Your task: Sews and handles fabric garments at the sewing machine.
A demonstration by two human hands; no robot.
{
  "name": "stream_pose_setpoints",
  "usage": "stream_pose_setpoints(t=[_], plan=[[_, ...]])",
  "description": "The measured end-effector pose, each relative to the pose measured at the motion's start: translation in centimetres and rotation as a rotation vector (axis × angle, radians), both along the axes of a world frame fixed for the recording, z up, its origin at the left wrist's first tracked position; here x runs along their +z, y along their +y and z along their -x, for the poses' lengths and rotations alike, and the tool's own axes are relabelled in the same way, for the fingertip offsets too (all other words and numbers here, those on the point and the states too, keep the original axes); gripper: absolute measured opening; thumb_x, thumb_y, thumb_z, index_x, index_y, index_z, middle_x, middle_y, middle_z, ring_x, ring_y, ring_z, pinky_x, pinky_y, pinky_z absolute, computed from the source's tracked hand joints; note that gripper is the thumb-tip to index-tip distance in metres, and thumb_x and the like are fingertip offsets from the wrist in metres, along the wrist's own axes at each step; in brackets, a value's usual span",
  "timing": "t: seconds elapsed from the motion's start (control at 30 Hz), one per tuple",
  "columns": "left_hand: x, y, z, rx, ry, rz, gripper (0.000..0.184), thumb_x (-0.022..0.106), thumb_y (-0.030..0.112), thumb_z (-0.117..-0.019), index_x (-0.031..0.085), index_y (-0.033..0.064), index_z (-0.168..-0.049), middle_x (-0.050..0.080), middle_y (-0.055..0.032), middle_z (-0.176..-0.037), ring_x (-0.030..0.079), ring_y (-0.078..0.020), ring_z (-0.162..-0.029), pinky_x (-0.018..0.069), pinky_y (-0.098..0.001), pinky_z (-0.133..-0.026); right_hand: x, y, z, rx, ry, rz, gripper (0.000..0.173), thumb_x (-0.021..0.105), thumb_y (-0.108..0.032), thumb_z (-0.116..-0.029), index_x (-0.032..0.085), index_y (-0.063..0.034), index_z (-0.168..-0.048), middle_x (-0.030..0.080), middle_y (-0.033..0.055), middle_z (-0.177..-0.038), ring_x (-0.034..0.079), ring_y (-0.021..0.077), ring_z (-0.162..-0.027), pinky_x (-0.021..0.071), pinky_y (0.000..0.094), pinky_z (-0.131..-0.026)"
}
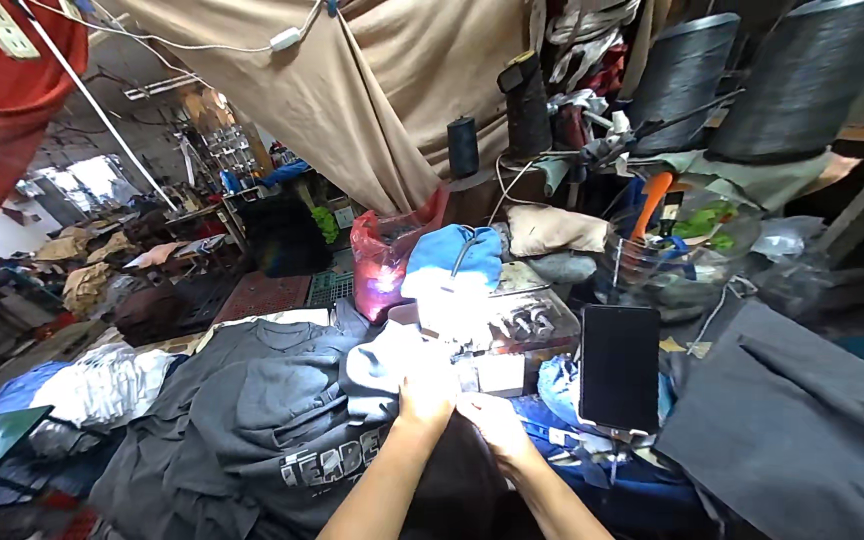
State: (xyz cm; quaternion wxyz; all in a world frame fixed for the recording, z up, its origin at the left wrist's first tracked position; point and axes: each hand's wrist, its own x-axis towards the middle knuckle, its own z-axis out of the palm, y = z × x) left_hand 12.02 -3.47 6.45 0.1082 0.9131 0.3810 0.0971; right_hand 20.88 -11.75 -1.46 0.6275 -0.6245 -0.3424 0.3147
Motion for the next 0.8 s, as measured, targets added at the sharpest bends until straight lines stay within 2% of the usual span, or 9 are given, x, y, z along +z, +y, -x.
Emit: stream_pose_setpoints(t=[0.03,0.13,0.23,0.37,0.43,0.5,0.63,0.73,0.8], plan=[[0.6,0.4,-0.4,0.016,0.037,0.064,0.034,0.051,0.027,-0.1049,0.072,0.0062,-0.121,0.068,-0.0164,-0.127,0.061,-0.0335,-0.124,0.0472,-0.0534,-0.105,0.2,0.1,-0.1,-0.003,-0.003,0.011,0.016,0.066,-0.011,-0.0952,0.071,-0.0065,-0.080,0.064,-0.0037,-0.074,0.060,0.0025,-0.071,0.0508,0.0255,-0.070],[1.4,0.4,0.4,0.006,0.063,0.074,0.034,0.053,0.028,-0.1015,0.071,0.0096,-0.124,0.067,-0.0139,-0.130,0.062,-0.0318,-0.124,0.0491,-0.0537,-0.102,0.3,-0.6,0.0,0.003,-0.009,0.029,0.016,0.069,-0.016,-0.0959,0.075,-0.0078,-0.083,0.069,-0.0024,-0.076,0.063,0.0038,-0.073,0.0529,0.0278,-0.072],[0.5,-0.4,4.3,-0.107,-0.082,-0.137,0.032,0.061,0.013,-0.0871,0.074,0.0075,-0.116,0.074,-0.0134,-0.111,0.072,-0.0330,-0.104,0.0574,-0.0557,-0.082,-0.7,-3.0,0.5,-0.007,-0.011,-0.006,0.015,0.069,-0.016,-0.0943,0.074,-0.0083,-0.082,0.067,-0.0038,-0.075,0.062,0.0033,-0.072,0.0521,0.0266,-0.071],[1.2,-0.4,9.3,-0.153,0.078,-0.072,0.042,0.062,0.007,-0.0870,0.069,0.0070,-0.128,0.071,-0.0163,-0.122,0.066,-0.0359,-0.116,0.0523,-0.0554,-0.097,-2.9,-6.2,1.0,-0.014,0.113,-0.080,0.012,0.070,-0.016,-0.0918,0.075,-0.0045,-0.090,0.070,0.0003,-0.076,0.065,0.0074,-0.067,0.0557,0.0264,-0.062],[0.0,0.2,10.9,-0.245,0.029,-0.139,0.045,0.065,0.000,-0.0831,0.069,0.0073,-0.128,0.071,-0.0144,-0.120,0.066,-0.0339,-0.116,0.0498,-0.0540,-0.103,-3.4,-6.9,1.2,-0.001,0.145,-0.081,0.012,0.071,-0.015,-0.0913,0.074,-0.0036,-0.092,0.071,0.0011,-0.077,0.066,0.0083,-0.065,0.0571,0.0260,-0.061],[-1.3,0.5,11.6,-0.301,-0.105,-0.279,0.038,0.064,-0.003,-0.0838,0.074,0.0088,-0.119,0.075,-0.0099,-0.114,0.071,-0.0297,-0.110,0.0555,-0.0513,-0.097,-3.6,-7.0,1.4,0.011,0.172,-0.083,0.011,0.071,-0.014,-0.0911,0.074,-0.0040,-0.092,0.070,0.0004,-0.077,0.063,0.0072,-0.064,0.0549,0.0242,-0.059],[-2.3,1.0,11.5,-0.307,-0.323,-0.375,0.015,0.066,0.015,-0.0950,0.079,0.0107,-0.097,0.077,-0.0066,-0.093,0.075,-0.0248,-0.090,0.0616,-0.0467,-0.081,-3.2,-6.8,1.9,0.050,0.217,-0.102,0.009,0.071,-0.013,-0.0916,0.074,-0.0049,-0.091,0.071,0.0010,-0.081,0.065,0.0079,-0.069,0.0556,0.0242,-0.063],[-1.9,0.7,10.8,-0.218,-0.413,-0.272,0.031,0.058,0.031,-0.1025,0.079,0.0113,-0.091,0.075,-0.0038,-0.084,0.073,-0.0193,-0.080,0.0609,-0.0438,-0.073,-2.8,-6.7,2.2,0.065,0.234,-0.106,0.010,0.071,-0.014,-0.0915,0.075,-0.0059,-0.089,0.070,-0.0009,-0.078,0.063,0.0061,-0.066,0.0539,0.0227,-0.062],[-2.1,0.4,10.3,-0.169,-0.428,-0.207,0.030,0.057,0.028,-0.1022,0.078,0.0081,-0.092,0.073,-0.0061,-0.083,0.072,-0.0206,-0.077,0.0603,-0.0441,-0.071,-2.6,-6.7,2.2,0.079,0.238,-0.103,0.011,0.072,-0.016,-0.0911,0.075,-0.0056,-0.089,0.069,-0.0015,-0.075,0.062,0.0058,-0.064,0.0532,0.0226,-0.062]])
